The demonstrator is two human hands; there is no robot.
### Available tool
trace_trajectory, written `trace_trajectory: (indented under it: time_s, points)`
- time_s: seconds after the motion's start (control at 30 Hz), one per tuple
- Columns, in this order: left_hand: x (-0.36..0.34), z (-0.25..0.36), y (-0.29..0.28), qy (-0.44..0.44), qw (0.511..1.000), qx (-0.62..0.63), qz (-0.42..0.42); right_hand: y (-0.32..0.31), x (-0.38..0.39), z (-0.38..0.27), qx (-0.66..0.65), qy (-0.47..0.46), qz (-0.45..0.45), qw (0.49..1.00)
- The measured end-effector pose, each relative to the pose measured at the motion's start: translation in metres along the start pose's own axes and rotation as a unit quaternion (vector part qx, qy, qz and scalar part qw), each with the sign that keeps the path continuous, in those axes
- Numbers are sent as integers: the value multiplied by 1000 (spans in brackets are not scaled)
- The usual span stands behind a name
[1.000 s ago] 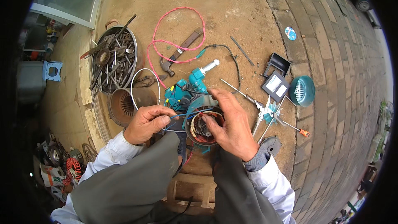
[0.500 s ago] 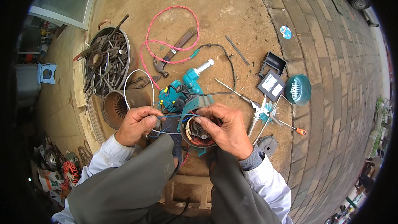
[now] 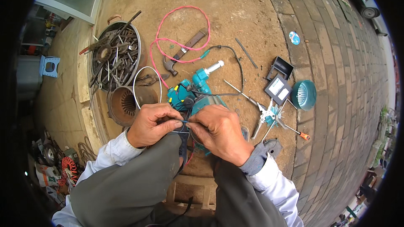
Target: The person sits on the ground and uses pliers to strip and twist wires on a small motor or generator component. They repeatedly cut, strip, and connect wires while handling the component with both hands.
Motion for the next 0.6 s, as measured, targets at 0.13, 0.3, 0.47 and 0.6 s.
trace_trajectory:
  time_s: [0.13,0.3,0.47,0.6]
  points:
    - [6,-16,-1,-52,991,116,33,1,3,10,-41,38,-3,998]
    - [7,-33,-14,-80,951,272,125,-2,6,22,39,36,21,998]
    - [7,-48,-9,-131,920,336,154,15,9,22,176,-35,50,982]
    - [5,-51,-5,-156,910,354,147,26,8,33,150,-49,29,987]
Point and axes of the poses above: each hand's wrist, its own x-axis away from the middle knuckle, its own y-axis out of the palm, z = x × y, the point moved 5 cm from there along -x, towards the middle knuckle, and after that the axes turned 3 degrees about y, right-handed, at the moved point
